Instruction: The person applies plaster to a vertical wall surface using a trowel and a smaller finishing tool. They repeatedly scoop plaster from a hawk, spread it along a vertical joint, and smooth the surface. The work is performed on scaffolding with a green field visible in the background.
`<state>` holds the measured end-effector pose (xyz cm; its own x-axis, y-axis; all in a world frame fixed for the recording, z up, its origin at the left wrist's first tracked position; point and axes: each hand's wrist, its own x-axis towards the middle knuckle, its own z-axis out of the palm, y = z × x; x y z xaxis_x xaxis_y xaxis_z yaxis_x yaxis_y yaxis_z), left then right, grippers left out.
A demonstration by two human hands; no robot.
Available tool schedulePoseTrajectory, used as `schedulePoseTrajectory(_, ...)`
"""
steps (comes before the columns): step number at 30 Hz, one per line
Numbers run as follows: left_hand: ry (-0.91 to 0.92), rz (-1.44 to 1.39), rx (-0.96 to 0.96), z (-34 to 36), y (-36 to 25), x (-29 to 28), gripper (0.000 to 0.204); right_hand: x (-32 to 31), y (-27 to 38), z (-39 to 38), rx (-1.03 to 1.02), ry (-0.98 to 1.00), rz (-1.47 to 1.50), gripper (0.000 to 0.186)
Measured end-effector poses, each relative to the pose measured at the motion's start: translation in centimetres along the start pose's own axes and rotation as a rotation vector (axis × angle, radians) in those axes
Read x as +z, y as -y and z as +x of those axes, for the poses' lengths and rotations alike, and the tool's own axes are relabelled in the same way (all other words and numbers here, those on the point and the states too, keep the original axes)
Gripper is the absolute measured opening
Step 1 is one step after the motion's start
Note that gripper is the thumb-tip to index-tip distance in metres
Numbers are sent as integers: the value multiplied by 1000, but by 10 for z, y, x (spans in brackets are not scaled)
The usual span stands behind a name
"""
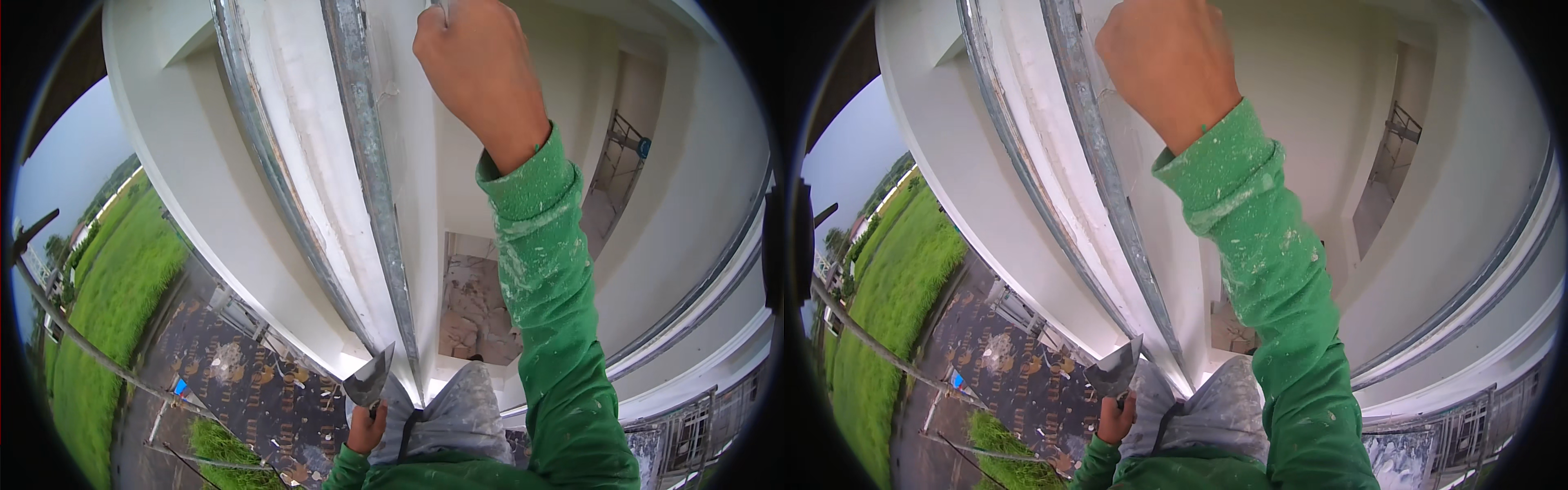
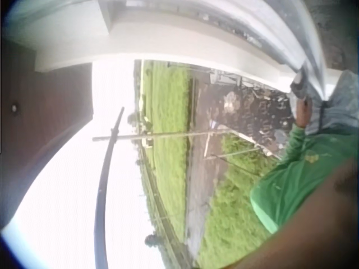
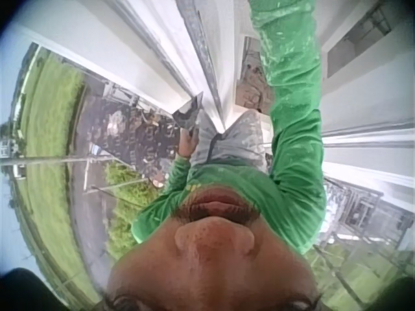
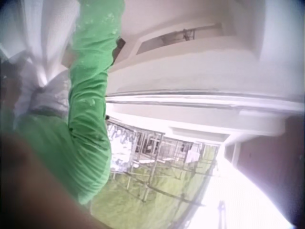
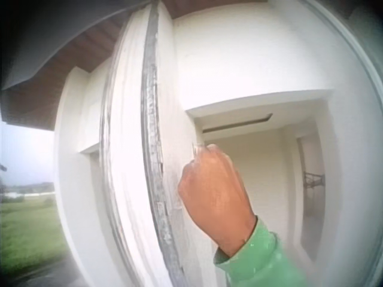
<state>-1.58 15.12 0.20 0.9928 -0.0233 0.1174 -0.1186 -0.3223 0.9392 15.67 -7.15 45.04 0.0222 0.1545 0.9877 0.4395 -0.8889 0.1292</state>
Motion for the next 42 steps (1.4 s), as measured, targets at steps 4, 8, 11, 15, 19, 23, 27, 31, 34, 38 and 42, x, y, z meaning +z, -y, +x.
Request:
schedulePoseTrajectory(4,20,-67,-51,2,-9,2,30,32,-15,-3,-170,-23,87,15)
schedulePoseTrajectory(8,48,-215,-120,-3,-25,-2,17,10,43,-10,121,109,290,12)
schedulePoseTrajectory(11,114,-408,-180,-3,-42,0,29,-23,29,-31,75,55,324,17)
schedulePoseTrajectory(15,337,-950,-143,9,-87,-7,37,-55,17,-87,222,-24,608,26)
schedulePoseTrajectory(19,653,-1368,-154,37,-124,-16,45,-73,35,-162,266,19,1108,34)
schedulePoseTrajectory(23,767,-1126,-15,67,-153,-18,52,-77,51,-211,256,265,1247,32)
schedulePoseTrajectory(27,823,-1126,182,75,-166,-25,43,-85,3,-241,160,700,823,26)
schedulePoseTrajectory(31,324,-43,604,92,-166,-23,38,-94,-2,-269,1383,336,1186,17)
schedulePoseTrajectory(34,-28,485,886,105,-168,-17,52,-93,24,-247,1877,354,1476,14)
schedulePoseTrajectory(38,-64,562,1062,110,-127,-12,68,-98,49,-243,2060,533,1709,15)
schedulePoseTrajectory(42,-12,577,1057,105,-94,-28,67,-121,28,-238,1729,526,1483,20)
